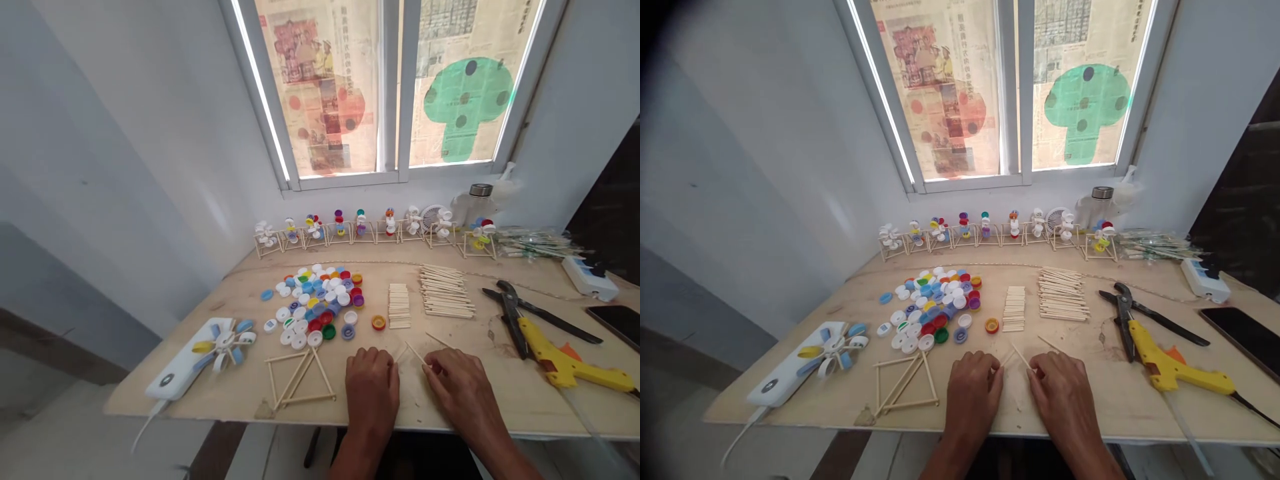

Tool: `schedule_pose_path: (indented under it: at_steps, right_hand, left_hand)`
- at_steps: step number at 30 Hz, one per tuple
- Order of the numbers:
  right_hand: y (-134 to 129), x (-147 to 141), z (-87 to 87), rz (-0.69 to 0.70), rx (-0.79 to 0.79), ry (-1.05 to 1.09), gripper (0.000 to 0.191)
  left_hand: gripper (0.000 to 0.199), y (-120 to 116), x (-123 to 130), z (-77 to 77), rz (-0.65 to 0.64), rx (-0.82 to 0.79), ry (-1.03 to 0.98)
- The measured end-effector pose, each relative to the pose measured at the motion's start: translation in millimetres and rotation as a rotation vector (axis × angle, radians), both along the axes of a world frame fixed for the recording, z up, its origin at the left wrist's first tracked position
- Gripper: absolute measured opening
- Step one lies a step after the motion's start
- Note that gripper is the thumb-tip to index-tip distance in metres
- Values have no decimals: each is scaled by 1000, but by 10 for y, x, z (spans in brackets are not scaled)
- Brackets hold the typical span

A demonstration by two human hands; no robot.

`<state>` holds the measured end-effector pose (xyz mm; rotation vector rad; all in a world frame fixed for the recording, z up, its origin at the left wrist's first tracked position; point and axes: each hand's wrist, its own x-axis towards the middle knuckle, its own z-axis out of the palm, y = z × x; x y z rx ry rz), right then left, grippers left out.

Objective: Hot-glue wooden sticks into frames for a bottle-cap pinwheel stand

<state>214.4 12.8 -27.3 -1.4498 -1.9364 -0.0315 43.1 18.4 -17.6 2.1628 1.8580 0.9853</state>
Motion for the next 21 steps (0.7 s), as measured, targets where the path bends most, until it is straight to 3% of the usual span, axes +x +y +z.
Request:
schedule_pose_path:
  at_steps: [8, 21]
  right_hand:
    - [27, -6, -97, 68, 31, -154, 18]
    - [-14, 27, -18, 48, -43, -162, 16]
  left_hand:
    - [7, -25, 52, -135, -27, 95, 46]
    - [7, -43, 48, -45, -39, -7, 55]
